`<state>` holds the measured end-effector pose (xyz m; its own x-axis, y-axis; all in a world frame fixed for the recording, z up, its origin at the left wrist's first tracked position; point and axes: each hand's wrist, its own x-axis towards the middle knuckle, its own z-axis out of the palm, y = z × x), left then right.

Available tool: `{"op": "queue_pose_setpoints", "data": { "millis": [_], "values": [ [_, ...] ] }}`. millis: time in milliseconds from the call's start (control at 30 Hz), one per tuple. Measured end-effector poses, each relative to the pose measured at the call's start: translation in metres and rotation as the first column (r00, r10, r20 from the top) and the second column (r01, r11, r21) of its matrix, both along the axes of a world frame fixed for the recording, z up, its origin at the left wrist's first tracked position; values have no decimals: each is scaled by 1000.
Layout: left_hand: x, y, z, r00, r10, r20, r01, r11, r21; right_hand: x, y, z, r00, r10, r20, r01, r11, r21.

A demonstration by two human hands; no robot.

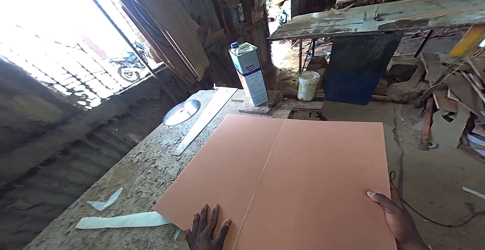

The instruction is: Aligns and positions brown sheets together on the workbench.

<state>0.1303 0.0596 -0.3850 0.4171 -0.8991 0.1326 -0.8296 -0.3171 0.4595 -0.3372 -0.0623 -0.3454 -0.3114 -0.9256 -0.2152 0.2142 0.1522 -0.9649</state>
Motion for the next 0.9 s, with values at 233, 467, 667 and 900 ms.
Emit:
{"op": "queue_pose_setpoints", "data": {
  "millis": [233,467,667,900],
  "values": [
    [-1,0,3,1000,-6,-1,6,1000,0,1,-1,1,1000,10,1,-10,1000,3],
    [0,1,-1,1000,1,1,-1,1000,0,0,-5,1,1000,25,-9,-25,999,21],
    [0,0,2,1000,-6,-9,6,1000,12,-1,-8,-1,999,26,-35,-25,1000,15],
    [-1,0,2,1000,-6,-8,7,1000,18,0,-7,0,1000,15,-10,-14,999,40]
  ]
}}
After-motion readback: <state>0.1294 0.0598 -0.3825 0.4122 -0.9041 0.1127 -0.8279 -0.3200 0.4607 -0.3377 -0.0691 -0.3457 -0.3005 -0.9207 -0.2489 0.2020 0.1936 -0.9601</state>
